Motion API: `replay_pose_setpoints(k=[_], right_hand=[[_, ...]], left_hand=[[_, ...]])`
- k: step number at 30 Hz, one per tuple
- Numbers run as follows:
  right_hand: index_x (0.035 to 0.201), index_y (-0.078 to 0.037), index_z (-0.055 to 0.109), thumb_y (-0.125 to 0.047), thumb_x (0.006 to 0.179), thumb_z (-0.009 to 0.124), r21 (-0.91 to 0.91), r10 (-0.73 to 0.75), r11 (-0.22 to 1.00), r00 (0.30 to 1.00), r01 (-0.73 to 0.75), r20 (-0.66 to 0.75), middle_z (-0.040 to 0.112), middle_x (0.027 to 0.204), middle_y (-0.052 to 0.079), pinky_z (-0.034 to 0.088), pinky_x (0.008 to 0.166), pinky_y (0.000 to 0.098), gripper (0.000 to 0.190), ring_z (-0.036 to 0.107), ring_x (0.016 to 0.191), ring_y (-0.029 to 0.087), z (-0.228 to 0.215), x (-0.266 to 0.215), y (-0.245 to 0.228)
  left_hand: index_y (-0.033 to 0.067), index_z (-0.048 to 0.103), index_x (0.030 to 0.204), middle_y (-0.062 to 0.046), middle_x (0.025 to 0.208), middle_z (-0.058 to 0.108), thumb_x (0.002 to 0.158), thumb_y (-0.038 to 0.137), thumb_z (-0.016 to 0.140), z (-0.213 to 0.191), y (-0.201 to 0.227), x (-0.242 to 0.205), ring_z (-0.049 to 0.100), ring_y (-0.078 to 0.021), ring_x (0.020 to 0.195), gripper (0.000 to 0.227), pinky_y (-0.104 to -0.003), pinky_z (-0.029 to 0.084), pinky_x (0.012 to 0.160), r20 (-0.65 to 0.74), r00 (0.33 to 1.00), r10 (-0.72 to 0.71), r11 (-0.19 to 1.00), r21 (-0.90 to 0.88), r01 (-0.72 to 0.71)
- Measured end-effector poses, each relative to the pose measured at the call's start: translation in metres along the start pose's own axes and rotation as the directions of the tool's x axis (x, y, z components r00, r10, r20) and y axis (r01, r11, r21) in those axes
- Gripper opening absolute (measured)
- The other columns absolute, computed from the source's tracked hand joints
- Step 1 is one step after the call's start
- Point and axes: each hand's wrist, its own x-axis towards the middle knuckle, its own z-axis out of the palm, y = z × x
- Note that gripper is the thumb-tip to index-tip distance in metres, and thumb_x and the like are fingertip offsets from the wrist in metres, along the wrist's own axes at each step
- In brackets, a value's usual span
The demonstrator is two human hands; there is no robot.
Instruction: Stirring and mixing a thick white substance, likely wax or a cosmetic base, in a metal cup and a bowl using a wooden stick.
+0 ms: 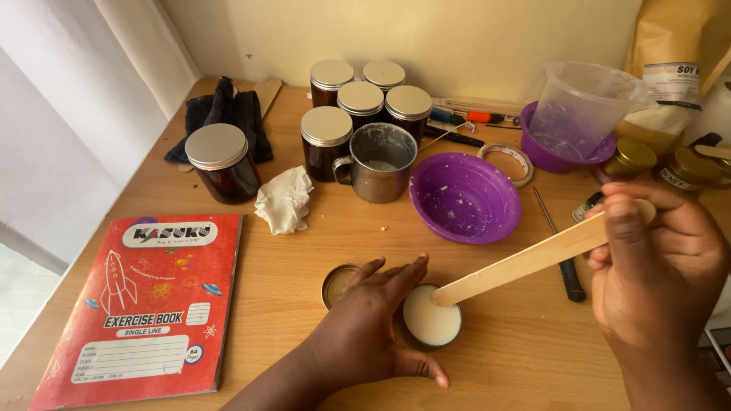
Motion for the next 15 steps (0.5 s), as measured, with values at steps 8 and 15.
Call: replay_pose_setpoints(k=[8,15], right_hand=[[0.092,0.002,0.062,-0.030,0.098,0.049,-0.076,0.119,0.992,0.950,-0.101,0.290,0.065,0.088,0.016,0.033,0.042,0.0201,0.036,0.047,0.056,0.015,0.006,-0.010,-0.014],[0.087,0.005,0.054,-0.050,0.100,0.044,0.023,-0.077,0.997,0.986,0.075,0.145,0.057,0.079,0.022,0.028,0.036,0.0247,0.057,0.037,0.040,0.019,0.001,-0.012,-0.009]], left_hand=[[0.0101,0.056,0.119,-0.006,0.119,0.060,0.067,0.033,0.072,-0.045,-0.046,0.053,0.059,-0.0200,0.100,0.059,-0.032,0.047,0.083,-0.596,0.581,-0.554,0.827,-0.317,0.463],[0.0082,0.062,0.094,-0.002,0.088,0.066,0.073,0.049,0.064,-0.064,-0.041,0.089,0.063,-0.0176,0.083,0.046,-0.033,0.047,0.070,-0.540,0.479,-0.692,0.698,-0.331,0.634]])
